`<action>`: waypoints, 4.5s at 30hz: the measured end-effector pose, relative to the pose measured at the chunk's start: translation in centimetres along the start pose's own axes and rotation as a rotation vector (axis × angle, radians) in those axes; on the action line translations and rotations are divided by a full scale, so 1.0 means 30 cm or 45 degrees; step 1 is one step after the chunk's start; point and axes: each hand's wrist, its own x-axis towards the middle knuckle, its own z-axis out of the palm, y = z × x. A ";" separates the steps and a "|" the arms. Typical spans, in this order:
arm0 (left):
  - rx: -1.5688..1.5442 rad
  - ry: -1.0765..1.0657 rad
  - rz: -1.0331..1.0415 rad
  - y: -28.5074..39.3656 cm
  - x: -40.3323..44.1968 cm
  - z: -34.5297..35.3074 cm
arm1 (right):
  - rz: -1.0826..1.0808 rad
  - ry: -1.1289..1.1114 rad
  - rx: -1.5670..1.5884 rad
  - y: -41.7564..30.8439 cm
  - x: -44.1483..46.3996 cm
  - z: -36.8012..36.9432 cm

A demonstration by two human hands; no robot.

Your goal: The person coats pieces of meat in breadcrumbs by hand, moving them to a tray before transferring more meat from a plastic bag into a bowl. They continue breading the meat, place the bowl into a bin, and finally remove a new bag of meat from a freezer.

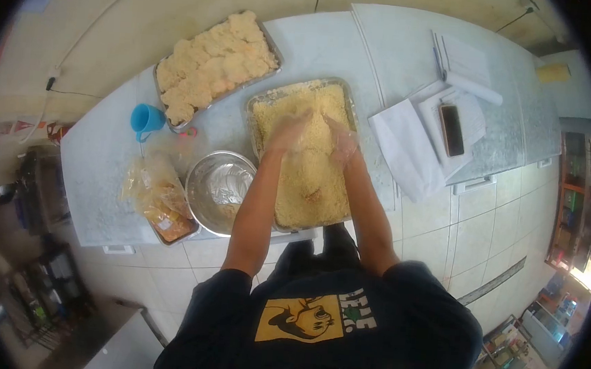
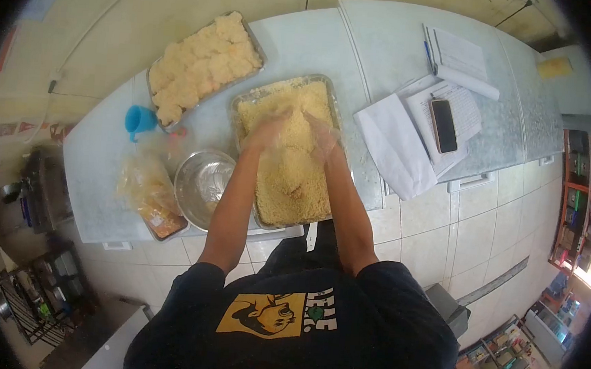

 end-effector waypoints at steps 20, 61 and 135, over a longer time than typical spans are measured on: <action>0.326 0.504 0.448 0.035 -0.421 -0.003 | -0.706 0.337 -2.558 0.211 -0.203 0.212; -0.098 0.910 0.278 0.031 -0.459 0.101 | 0.216 -0.487 -0.907 -0.031 -0.034 -0.068; 0.109 1.174 0.047 -0.105 -0.290 0.215 | 0.207 0.016 -0.983 0.016 0.011 -0.036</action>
